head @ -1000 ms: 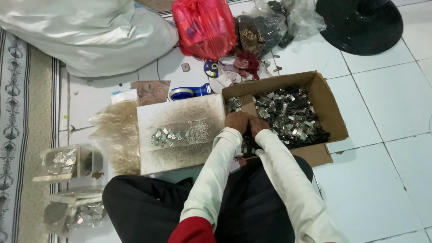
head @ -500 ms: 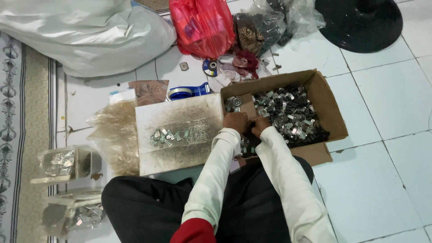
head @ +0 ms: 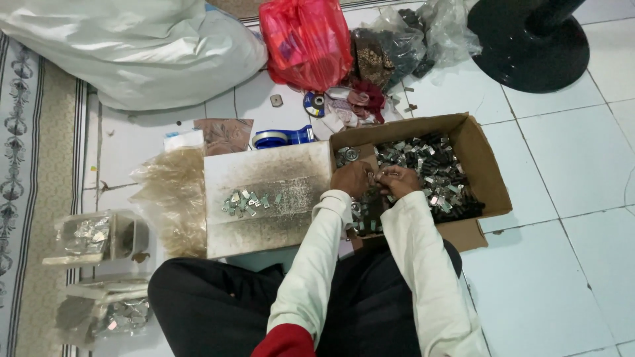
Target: The person is sitting on the floor and arranging small metal components from a cardboard box onto a white board in a systematic manner.
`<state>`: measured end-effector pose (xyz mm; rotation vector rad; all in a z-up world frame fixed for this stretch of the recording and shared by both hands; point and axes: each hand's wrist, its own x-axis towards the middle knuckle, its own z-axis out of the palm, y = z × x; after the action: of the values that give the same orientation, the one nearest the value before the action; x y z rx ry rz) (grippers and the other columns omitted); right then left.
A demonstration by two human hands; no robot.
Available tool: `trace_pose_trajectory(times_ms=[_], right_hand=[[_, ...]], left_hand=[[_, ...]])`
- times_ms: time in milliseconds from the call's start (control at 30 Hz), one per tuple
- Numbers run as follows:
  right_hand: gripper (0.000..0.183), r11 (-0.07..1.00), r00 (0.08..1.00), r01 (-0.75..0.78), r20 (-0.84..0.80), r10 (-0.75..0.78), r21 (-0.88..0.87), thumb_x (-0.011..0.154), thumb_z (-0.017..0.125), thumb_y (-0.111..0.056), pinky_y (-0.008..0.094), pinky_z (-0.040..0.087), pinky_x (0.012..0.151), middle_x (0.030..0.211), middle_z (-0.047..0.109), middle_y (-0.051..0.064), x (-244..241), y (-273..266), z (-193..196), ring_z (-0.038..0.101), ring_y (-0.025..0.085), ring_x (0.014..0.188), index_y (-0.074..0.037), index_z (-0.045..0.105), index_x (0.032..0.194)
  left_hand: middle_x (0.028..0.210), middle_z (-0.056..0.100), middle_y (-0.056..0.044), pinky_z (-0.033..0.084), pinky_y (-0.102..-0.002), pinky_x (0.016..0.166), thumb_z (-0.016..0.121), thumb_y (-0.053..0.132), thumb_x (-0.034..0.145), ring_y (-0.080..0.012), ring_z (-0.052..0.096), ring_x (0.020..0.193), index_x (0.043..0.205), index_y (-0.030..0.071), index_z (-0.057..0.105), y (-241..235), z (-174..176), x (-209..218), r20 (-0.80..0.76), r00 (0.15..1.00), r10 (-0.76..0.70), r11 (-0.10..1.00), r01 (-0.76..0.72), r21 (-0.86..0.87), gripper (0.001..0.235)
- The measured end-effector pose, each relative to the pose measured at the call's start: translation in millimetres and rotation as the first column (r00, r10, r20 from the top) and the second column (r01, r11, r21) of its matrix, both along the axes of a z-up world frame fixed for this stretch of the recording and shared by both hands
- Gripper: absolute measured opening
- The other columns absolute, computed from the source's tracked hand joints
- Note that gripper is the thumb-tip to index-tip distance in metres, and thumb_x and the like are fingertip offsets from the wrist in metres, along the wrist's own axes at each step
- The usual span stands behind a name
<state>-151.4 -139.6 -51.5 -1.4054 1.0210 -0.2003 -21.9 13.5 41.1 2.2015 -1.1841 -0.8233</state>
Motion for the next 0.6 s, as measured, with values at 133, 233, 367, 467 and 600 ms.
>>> trace_pose_trajectory(times_ms=[133,233,367,467,600], right_hand=[[0.048,0.998,0.997,0.057,0.047,-0.056,-0.015,0.083,0.086,-0.011,0.038,0.068,0.071,0.102,0.074,0.027,-3.9,13.6,31.6,0.076,0.03,0.085,0.0,0.067,0.126],[0.045,0.99,0.981,0.138,0.141,-0.135,-0.017,0.08,0.084,-0.008,0.035,0.067,0.061,0.094,0.073,0.022,-3.9,8.1,15.6,0.075,0.027,0.073,0.0,0.068,0.121],[0.035,0.972,0.963,0.178,0.232,-0.139,-0.154,0.087,0.083,-0.014,0.04,0.066,0.057,0.091,0.073,0.018,1.6,7.4,11.6,0.074,0.027,0.072,-0.007,0.071,0.119],[0.032,0.963,0.963,0.141,0.257,-0.079,-0.23,0.094,0.076,-0.013,0.037,0.064,0.058,0.093,0.072,0.017,7.5,35.2,44.7,0.07,0.023,0.073,-0.005,0.069,0.124],[0.044,0.958,0.938,0.132,0.344,-0.038,-0.254,0.089,0.085,-0.015,0.041,0.065,0.06,0.09,0.072,0.018,21.8,68.3,59.4,0.071,0.025,0.07,-0.001,0.066,0.126]], left_hand=[[0.087,0.077,-0.018,0.062,-0.047,0.075,0.062,0.013,0.096,-0.0355,0.077,0.085,0.113,0.003,0.071,0.9,-3.1,7.2,-0.005,1.0,0.026,0.999,-0.026,-0.042,0.021],[0.068,0.072,-0.012,0.054,-0.036,0.058,0.062,0.008,0.093,-0.0245,0.07,0.058,0.086,0.008,0.076,3.2,-12.8,6.5,-0.054,0.99,0.127,0.957,-0.137,-0.254,0.016],[0.09,0.076,-0.022,0.06,-0.043,0.072,0.067,0.004,0.094,-0.0316,0.075,0.077,0.112,-0.001,0.075,28.4,-18.0,4.5,-0.383,0.911,0.157,0.8,-0.344,-0.491,0.02],[0.094,0.076,-0.022,0.061,-0.041,0.071,0.068,0.006,0.095,-0.0281,0.076,0.076,0.114,0.0,0.075,55.7,-17.7,20.4,-0.47,0.859,0.204,0.742,-0.449,-0.498,0.022],[0.089,0.075,-0.024,0.061,-0.041,0.068,0.07,0.003,0.09,-0.0318,0.077,0.075,0.112,0.0,0.076,105.6,0.7,45.7,-0.379,0.852,0.361,0.732,-0.511,-0.451,0.023]])
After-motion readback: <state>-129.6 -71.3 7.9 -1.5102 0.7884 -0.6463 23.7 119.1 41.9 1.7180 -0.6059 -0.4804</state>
